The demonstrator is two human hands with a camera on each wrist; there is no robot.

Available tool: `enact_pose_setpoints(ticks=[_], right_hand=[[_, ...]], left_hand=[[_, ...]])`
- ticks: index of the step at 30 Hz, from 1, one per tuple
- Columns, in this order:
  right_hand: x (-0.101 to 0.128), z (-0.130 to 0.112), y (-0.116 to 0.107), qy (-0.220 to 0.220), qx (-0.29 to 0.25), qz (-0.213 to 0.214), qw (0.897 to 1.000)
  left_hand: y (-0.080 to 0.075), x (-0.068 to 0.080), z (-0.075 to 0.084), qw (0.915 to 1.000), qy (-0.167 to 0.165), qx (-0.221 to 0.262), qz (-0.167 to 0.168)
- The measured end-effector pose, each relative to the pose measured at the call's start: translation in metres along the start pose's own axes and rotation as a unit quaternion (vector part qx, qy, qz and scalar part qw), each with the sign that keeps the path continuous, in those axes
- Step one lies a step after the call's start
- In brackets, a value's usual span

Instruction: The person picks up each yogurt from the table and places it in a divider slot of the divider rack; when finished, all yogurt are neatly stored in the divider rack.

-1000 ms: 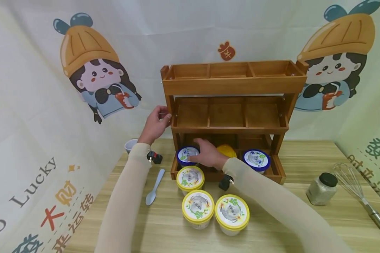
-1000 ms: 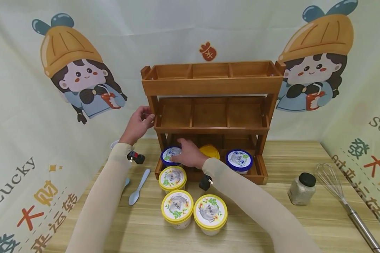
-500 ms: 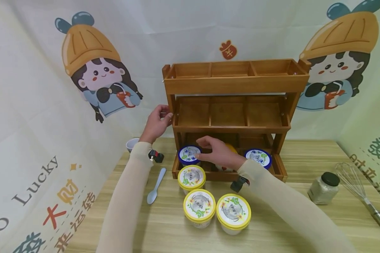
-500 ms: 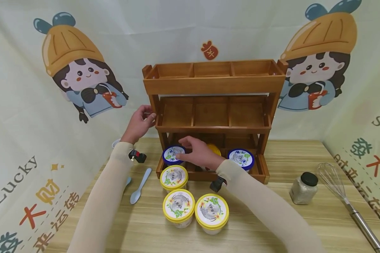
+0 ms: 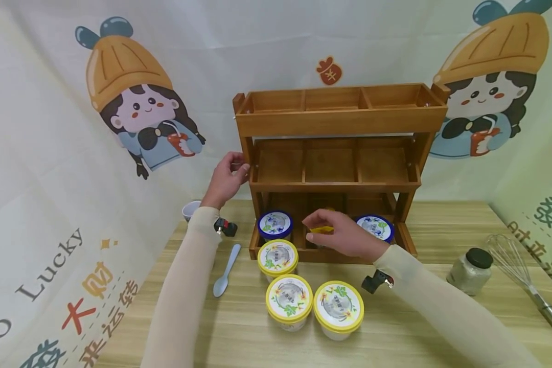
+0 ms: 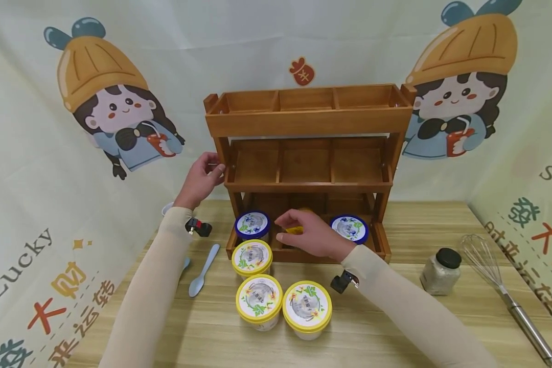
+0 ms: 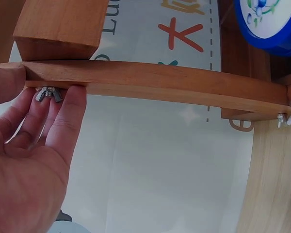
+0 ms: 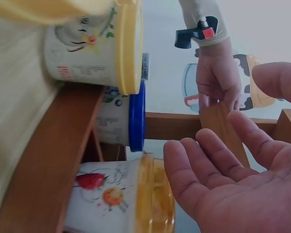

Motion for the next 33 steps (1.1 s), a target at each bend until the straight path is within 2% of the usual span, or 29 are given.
enact_pose_setpoints(ticks=[4,11,18,25,33], right_hand=[[0.013,0.005,-0.002,-0.013,0.003,0.005,1.000],[0.034,0.014,-0.002,-0.017,-0.013,0.001,1.000],[0.052,0.021,0.001,-0.009,-0.020,-0.006,1.000],[0.071,0.024,0.009,-0.001,-0.010,-0.032,0.999],[0.086,0.031,0.019,-0.012,-0.035,-0.067,0.997]], left_hand=[[0.001,-0.001,-0.003,1.0000,-0.008,0.002,0.000],[0.002,0.002,-0.005,0.9997,-0.001,0.026,-0.002],[-0.002,0.001,-0.009,0.9997,0.001,0.014,0.020],[-0.003,0.000,-0.010,0.9994,-0.001,0.020,0.029],[-0.002,0.003,-0.010,0.9992,-0.002,0.018,0.034]])
Point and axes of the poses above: each hand's wrist, its own x-axis away from the middle knuckle, its own y-axis out of the palm, z = x × y, the point moved 5 cm from there along -x, towards the middle knuckle, and after that the axes turned 4 degrees about -y, right-handed, at the moved point
